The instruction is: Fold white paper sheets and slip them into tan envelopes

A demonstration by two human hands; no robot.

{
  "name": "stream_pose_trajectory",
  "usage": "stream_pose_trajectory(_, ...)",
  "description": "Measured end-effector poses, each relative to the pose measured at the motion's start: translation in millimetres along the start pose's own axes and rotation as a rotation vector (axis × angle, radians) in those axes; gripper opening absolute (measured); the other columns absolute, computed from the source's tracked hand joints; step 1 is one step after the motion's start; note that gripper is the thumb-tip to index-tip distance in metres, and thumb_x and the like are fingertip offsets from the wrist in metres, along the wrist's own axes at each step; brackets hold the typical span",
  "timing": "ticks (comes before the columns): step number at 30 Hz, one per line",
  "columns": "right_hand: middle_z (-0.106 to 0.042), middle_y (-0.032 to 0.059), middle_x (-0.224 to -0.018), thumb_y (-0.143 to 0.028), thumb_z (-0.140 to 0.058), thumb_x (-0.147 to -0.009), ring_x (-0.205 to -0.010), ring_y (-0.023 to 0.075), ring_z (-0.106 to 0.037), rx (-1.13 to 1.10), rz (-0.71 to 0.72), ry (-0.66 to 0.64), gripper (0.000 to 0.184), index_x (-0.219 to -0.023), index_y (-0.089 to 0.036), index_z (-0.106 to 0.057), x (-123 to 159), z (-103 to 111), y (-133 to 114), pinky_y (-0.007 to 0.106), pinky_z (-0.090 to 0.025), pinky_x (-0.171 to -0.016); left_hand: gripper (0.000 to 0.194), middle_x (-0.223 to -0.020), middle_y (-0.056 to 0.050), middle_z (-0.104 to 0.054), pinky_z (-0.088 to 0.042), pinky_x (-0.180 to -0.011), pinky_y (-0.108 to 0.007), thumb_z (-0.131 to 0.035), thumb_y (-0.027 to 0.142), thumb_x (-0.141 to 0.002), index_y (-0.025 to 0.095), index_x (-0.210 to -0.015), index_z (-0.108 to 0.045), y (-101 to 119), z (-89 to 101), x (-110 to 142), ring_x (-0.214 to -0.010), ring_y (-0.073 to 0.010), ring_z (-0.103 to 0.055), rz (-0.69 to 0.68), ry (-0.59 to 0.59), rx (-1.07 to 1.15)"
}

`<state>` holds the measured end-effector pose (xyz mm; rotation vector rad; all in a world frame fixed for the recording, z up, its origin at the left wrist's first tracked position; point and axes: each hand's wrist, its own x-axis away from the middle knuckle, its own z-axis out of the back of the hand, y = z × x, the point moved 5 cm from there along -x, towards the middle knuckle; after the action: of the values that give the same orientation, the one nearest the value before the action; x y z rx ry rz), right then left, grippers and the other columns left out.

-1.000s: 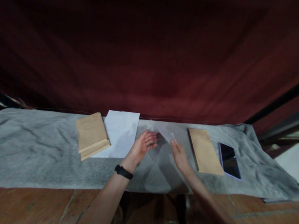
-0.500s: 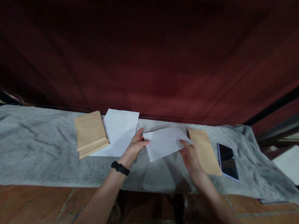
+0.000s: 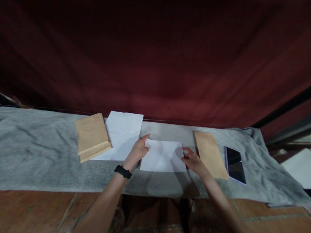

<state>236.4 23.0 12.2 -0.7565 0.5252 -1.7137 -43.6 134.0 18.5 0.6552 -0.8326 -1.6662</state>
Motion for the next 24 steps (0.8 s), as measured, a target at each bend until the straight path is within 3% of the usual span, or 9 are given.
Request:
stream_pose_trajectory(3,-0.072,-0.0016,-0.074,-0.017,-0.056,-0.087,-0.071,0.0175,-0.068,0.168,0.0,-0.008,0.051,-0.138,-0.019,-0.055,3,2,1,0.025,-0.043,-0.065,0.061,-0.126,-0.014,-0.067,-0.05,-0.107,-0.041,-0.059,0.002,-0.077,0.014,-0.136,-0.061,15,-0.3,9,-0.119,-0.027,-0.064,-0.073,0.105,-0.348)
stream_pose_trajectory(5,-0.075,0.0011,-0.082,-0.022,-0.057,-0.09,-0.077,0.0196,-0.071,0.259,0.005,0.027,0.048,-0.137,-0.021,-0.057,5,6,1,0.027,-0.046,-0.068,0.055,-0.135,-0.018,-0.062,-0.047,-0.111,-0.047,-0.056,0.007,-0.084,0.012,-0.138,-0.059,26,-6.6,18,-0.126,-0.0302,-0.06,-0.136,0.182,-0.461)
stream_pose_trajectory(7,-0.078,0.0051,-0.093,-0.027,-0.054,-0.094,-0.086,0.0219,-0.073,0.307,0.029,0.111,0.039,-0.132,-0.021,-0.061,4,10,-2,0.029,-0.05,-0.074,0.05,-0.146,-0.02,-0.055,-0.044,-0.114,-0.05,-0.052,0.013,-0.091,0.012,-0.14,-0.057,36,-22.2,27,-0.135,-0.0322,-0.053,-0.211,0.192,-0.507)
stream_pose_trajectory(9,-0.077,0.0092,-0.105,-0.032,-0.048,-0.099,-0.094,0.0227,-0.073,0.279,0.089,0.206,0.036,-0.128,-0.019,-0.064,0,9,-10,0.031,-0.053,-0.082,0.047,-0.152,-0.019,-0.05,-0.042,-0.116,-0.047,-0.046,0.018,-0.097,0.011,-0.143,-0.054,45,-46.4,36,-0.142,-0.0304,-0.047,-0.318,0.125,-0.545)
stream_pose_trajectory(12,-0.073,0.0139,-0.125,-0.038,-0.036,-0.104,-0.106,0.0229,-0.072,0.158,0.241,0.301,0.045,-0.133,-0.016,-0.063,-5,-8,-32,0.035,-0.055,-0.094,0.05,-0.157,-0.02,-0.045,-0.036,-0.12,-0.049,-0.039,0.026,-0.102,0.006,-0.147,-0.047,50,-78.6,49,-0.15,-0.0306,-0.037,-0.374,0.065,-0.598)
stream_pose_trajectory(15,-0.063,0.0126,-0.143,-0.039,-0.026,-0.107,-0.135,0.0221,-0.056,0.127,0.422,0.277,0.053,-0.143,-0.017,-0.058,-6,-42,-55,0.041,-0.046,-0.113,0.053,-0.159,-0.02,-0.042,-0.03,-0.123,-0.049,-0.036,0.023,-0.101,0.004,-0.151,-0.042,50,-96.3,57,-0.152,-0.0295,-0.033,-0.391,0.042,-0.655)
stream_pose_trajectory(19,-0.051,0.0098,-0.155,-0.033,-0.022,-0.108,-0.147,0.0211,-0.042,0.261,0.498,0.23,0.053,-0.152,-0.016,-0.048,-1,-77,-67,0.048,-0.031,-0.124,0.058,-0.161,-0.019,-0.039,-0.028,-0.125,-0.047,-0.039,0.018,-0.097,0.006,-0.153,-0.039,48,-99.5,58,-0.152,-0.0277,-0.032,-0.378,0.011,-0.74)
stream_pose_trajectory(24,-0.042,0.0065,-0.161,-0.03,-0.02,-0.11,-0.152,0.019,-0.033,0.445,0.472,0.24,0.052,-0.157,-0.018,-0.039,3,-83,-62,0.045,-0.025,-0.126,0.057,-0.162,-0.019,-0.037,-0.026,-0.126,-0.047,-0.036,0.017,-0.098,0.004,-0.154,-0.038,45,-90.9,57,-0.154,-0.028,-0.029,-0.381,0.011,-0.77)
